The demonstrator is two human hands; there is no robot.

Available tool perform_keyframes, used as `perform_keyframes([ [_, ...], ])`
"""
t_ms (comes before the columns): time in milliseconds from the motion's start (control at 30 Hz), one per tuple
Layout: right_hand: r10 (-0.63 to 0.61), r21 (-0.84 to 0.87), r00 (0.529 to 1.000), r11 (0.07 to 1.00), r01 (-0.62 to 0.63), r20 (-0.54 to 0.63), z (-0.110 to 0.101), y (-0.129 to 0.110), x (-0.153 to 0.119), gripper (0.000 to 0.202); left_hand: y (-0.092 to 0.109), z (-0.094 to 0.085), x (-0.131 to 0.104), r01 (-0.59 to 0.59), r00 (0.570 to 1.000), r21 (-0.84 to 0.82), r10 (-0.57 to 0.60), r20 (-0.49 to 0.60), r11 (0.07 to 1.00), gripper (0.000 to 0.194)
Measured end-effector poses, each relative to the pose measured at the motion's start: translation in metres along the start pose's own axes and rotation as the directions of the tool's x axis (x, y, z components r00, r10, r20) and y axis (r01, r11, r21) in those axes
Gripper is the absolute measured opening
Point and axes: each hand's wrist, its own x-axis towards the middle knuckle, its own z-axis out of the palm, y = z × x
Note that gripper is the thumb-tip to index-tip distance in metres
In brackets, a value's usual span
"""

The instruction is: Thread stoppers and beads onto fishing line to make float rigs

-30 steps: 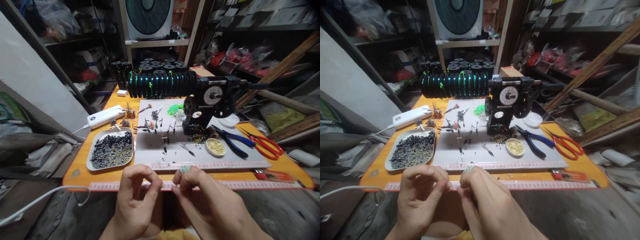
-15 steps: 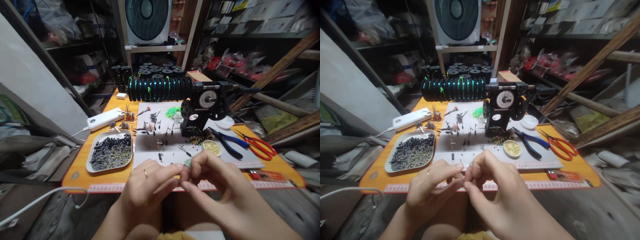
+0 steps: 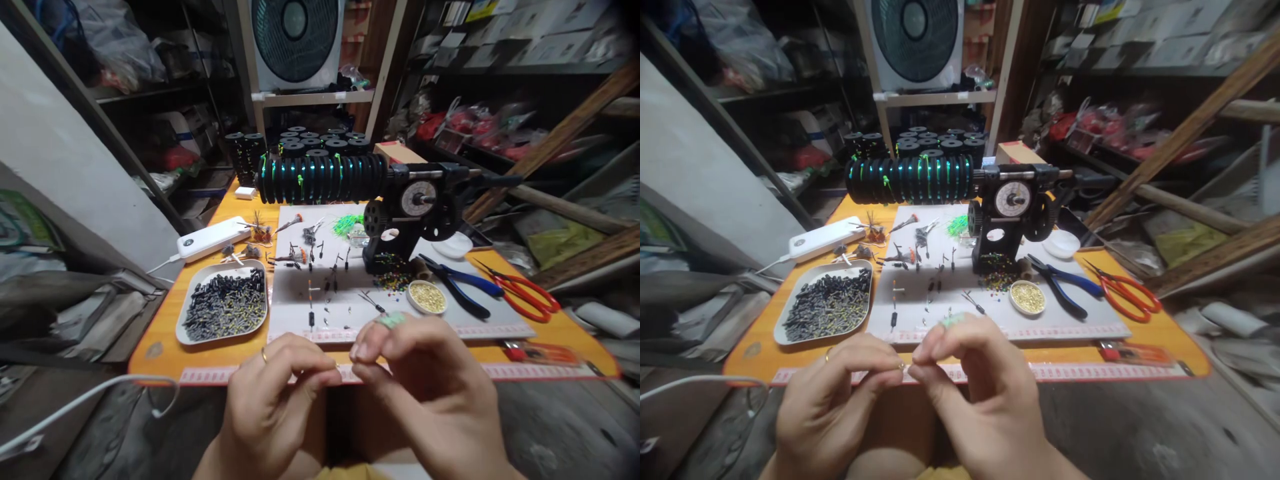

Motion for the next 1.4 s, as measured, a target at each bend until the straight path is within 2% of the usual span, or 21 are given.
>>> perform_keyframes([
  [33,-0.126,-0.061,0.992,0.990,0.128,0.030,0.000,0.002,-0.002,0.027,0.002,-0.001,-0.001,0.019,1.000,0.012,-0.018,-0.007,1.000,0.012],
  [100,-0.319,-0.215,0.923,0.906,0.364,0.215,-0.004,0.005,-0.003,0.029,0.006,-0.005,-0.002,0.057,0.998,0.054,-0.057,-0.001,0.997,0.014],
  [167,-0.372,-0.316,0.843,0.806,0.501,0.389,-0.011,0.006,-0.001,0.028,0.007,-0.008,-0.002,0.094,0.995,0.104,-0.095,0.005,0.990,0.017],
  [200,-0.356,-0.354,0.825,0.775,0.524,0.440,-0.015,0.007,-0.001,0.027,0.007,-0.009,-0.003,0.107,0.994,0.124,-0.109,0.009,0.987,0.018],
  [267,-0.267,-0.439,0.825,0.743,0.506,0.499,-0.021,0.007,0.001,0.024,0.006,-0.010,-0.003,0.124,0.992,0.148,-0.128,0.014,0.981,0.019],
  [367,-0.096,-0.552,0.846,0.718,0.424,0.525,-0.025,0.008,0.001,0.019,0.005,-0.009,-0.003,0.110,0.993,0.148,-0.113,0.016,0.983,0.017],
  [433,-0.062,-0.573,0.849,0.712,0.406,0.525,-0.026,0.010,0.001,0.017,0.005,-0.009,-0.002,0.086,0.996,0.140,-0.089,0.018,0.986,0.016],
  [533,-0.076,-0.578,0.851,0.702,0.415,0.519,-0.027,0.013,0.000,0.017,0.002,-0.010,0.000,0.038,0.999,0.132,-0.042,0.025,0.991,0.014],
  [700,-0.138,-0.583,0.875,0.696,0.419,0.464,-0.028,0.020,-0.004,0.015,-0.002,-0.012,0.003,-0.061,0.995,0.217,0.043,0.086,0.974,0.015],
  [833,-0.177,-0.568,0.876,0.700,0.433,0.450,-0.024,0.019,-0.004,0.018,-0.001,-0.011,0.002,0.000,0.996,0.225,-0.019,0.085,0.974,0.014],
  [933,-0.196,-0.533,0.849,0.703,0.471,0.491,-0.018,0.013,-0.002,0.022,0.001,-0.008,0.002,0.011,0.995,0.238,-0.035,0.094,0.971,0.015],
  [1100,-0.221,-0.507,0.808,0.681,0.529,0.546,-0.011,0.008,0.006,0.019,0.002,-0.007,0.003,-0.066,0.992,0.180,0.046,0.114,0.981,0.019],
  [1400,-0.228,-0.425,0.746,0.703,0.571,0.626,-0.022,0.008,0.016,0.020,-0.003,-0.008,0.004,-0.067,0.995,0.049,0.062,0.082,0.997,0.015],
])
